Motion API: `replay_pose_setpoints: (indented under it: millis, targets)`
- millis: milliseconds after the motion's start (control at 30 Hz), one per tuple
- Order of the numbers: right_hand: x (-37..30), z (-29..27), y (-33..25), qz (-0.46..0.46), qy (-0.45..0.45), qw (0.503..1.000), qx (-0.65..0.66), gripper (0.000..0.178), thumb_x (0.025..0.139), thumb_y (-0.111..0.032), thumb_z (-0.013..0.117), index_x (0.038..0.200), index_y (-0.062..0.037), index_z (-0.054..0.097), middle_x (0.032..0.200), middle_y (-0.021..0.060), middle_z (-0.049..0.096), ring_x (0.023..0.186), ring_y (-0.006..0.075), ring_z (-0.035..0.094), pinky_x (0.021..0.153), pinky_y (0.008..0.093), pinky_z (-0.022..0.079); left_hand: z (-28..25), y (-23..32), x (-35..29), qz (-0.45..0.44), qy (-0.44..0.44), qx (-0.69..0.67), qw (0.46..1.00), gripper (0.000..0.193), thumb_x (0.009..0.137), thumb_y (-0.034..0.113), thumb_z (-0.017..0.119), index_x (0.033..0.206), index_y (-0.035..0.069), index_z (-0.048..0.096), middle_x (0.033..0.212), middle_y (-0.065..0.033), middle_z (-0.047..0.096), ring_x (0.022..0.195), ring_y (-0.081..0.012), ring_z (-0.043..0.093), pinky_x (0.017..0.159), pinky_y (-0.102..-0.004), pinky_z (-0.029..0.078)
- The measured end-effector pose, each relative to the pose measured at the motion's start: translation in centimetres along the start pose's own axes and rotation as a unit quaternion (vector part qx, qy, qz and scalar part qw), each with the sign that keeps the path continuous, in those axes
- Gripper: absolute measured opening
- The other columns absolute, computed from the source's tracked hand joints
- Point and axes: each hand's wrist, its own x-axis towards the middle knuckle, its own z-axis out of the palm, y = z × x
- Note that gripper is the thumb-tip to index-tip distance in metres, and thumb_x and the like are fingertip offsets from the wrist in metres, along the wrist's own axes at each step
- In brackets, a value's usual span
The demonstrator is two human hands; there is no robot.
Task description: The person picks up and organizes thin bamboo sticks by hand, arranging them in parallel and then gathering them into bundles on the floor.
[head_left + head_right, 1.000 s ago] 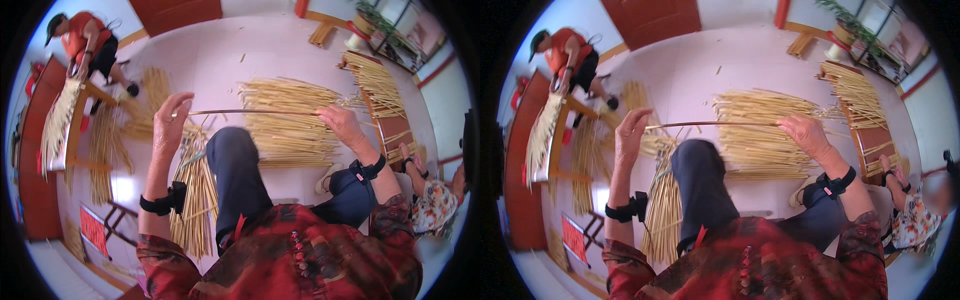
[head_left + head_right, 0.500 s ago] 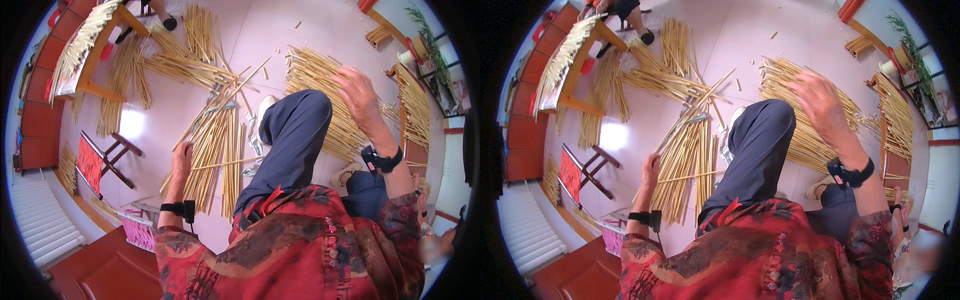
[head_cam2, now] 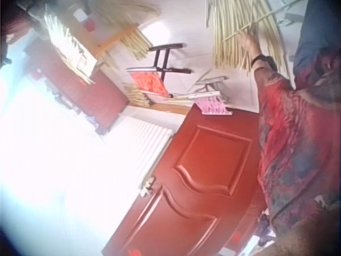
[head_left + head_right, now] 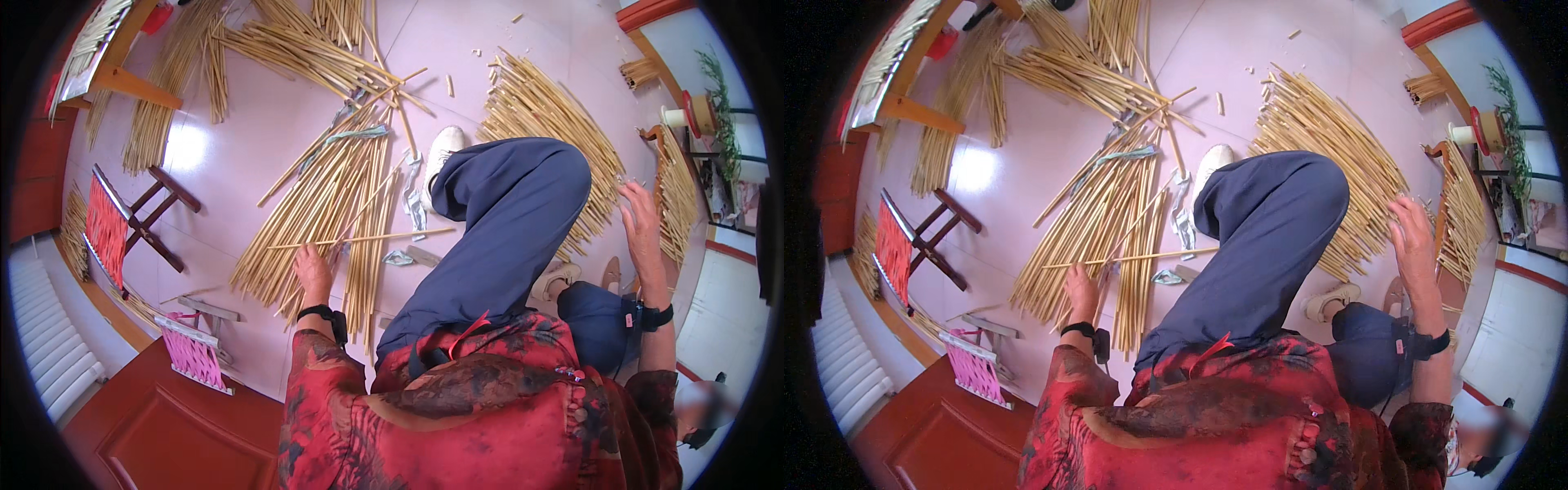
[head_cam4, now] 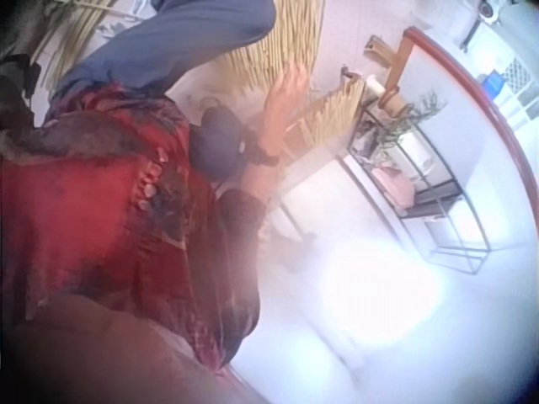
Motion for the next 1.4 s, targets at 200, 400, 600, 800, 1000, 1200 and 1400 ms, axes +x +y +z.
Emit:
replay_pose_setpoints:
  millis: [200, 400, 600, 800, 1000, 1200, 1400]
  targets:
    - [-0.6, 0.3, 0.1, 0.006, -0.037, 0.999, -0.010, 0.033, 0.072, 0.003, 0.054, 0.104, -0.0041, 0.052, 0.110, 0.0130, 0.048, 0.103, 0.0300, 0.046, 0.088, 0.0357, 0.037, 1.8, 2.0, 0.9, 0.111, 0.004, 0.091, 0.990, 0.028, 0.079, 0.015, 0.050, 0.106, 0.008, 0.048, 0.112, -0.0098, 0.048, 0.110, -0.0260, 0.042, 0.091, -0.0477, 0.030]
    - [-1.2, 0.0, 1.0, 0.033, -0.061, 0.997, -0.021, 0.035, 0.071, 0.003, 0.055, 0.105, -0.0055, 0.051, 0.110, 0.0130, 0.048, 0.104, 0.0303, 0.046, 0.089, 0.0356, 0.037, 2.2, 3.2, 2.1, 0.114, -0.073, 0.152, 0.979, 0.017, 0.079, 0.014, 0.047, 0.090, 0.009, 0.059, 0.094, -0.0082, 0.054, 0.099, -0.0248, 0.047, 0.092, -0.0442, 0.029]
    - [-2.7, 0.2, 1.8, 0.083, -0.092, 0.992, 0.014, 0.033, 0.072, 0.003, 0.055, 0.104, -0.0047, 0.050, 0.110, 0.0143, 0.048, 0.103, 0.0314, 0.047, 0.087, 0.0352, 0.038, 1.5, -1.5, -1.0, 0.158, -0.118, 0.001, 0.980, 0.013, 0.079, 0.012, 0.045, 0.086, 0.006, 0.054, 0.083, -0.0135, 0.055, 0.080, -0.0311, 0.054, 0.071, -0.0446, 0.042]
    - [-2.9, 2.1, 1.1, 0.082, -0.113, 0.988, 0.064, 0.034, 0.069, 0.002, 0.057, 0.102, -0.0055, 0.050, 0.106, 0.0144, 0.049, 0.099, 0.0326, 0.048, 0.083, 0.0361, 0.040, -0.1, -6.0, -4.5, 0.074, -0.095, -0.057, 0.991, 0.007, 0.080, 0.003, 0.040, 0.079, 0.002, 0.047, 0.080, -0.0189, 0.052, 0.079, -0.0376, 0.053, 0.066, -0.0440, 0.045]
    - [-3.8, 2.5, 1.5, 0.097, -0.125, 0.985, 0.074, 0.034, 0.070, 0.001, 0.058, 0.102, -0.0058, 0.051, 0.104, 0.0114, 0.050, 0.097, 0.0319, 0.049, 0.080, 0.0364, 0.041, 2.1, -2.2, 0.7, 0.073, -0.029, -0.028, 0.997, 0.017, 0.078, 0.013, 0.050, 0.090, 0.002, 0.048, 0.094, -0.0188, 0.051, 0.084, -0.0365, 0.053, 0.069, -0.0437, 0.045]
    - [-6.6, 3.3, 2.6, 0.116, -0.132, 0.982, 0.064, 0.031, 0.071, -0.002, 0.058, 0.101, -0.0054, 0.052, 0.101, 0.0108, 0.050, 0.093, 0.0315, 0.050, 0.077, 0.0369, 0.042, -0.3, 2.0, 7.6, 0.117, 0.026, -0.079, 0.990, 0.020, 0.076, 0.017, 0.054, 0.090, 0.003, 0.053, 0.092, -0.0178, 0.054, 0.085, -0.0347, 0.052, 0.071, -0.0459, 0.042]
    - [-6.7, 3.9, 2.7, 0.155, -0.188, 0.965, 0.093, 0.029, 0.071, 0.000, 0.057, 0.099, -0.0030, 0.052, 0.099, 0.0142, 0.050, 0.091, 0.0333, 0.050, 0.077, 0.0362, 0.041, -2.3, 2.3, 16.8, 0.048, 0.126, -0.087, 0.987, 0.013, 0.076, 0.008, 0.051, 0.086, 0.003, 0.057, 0.087, -0.0139, 0.057, 0.084, -0.0326, 0.053, 0.072, -0.0438, 0.043]
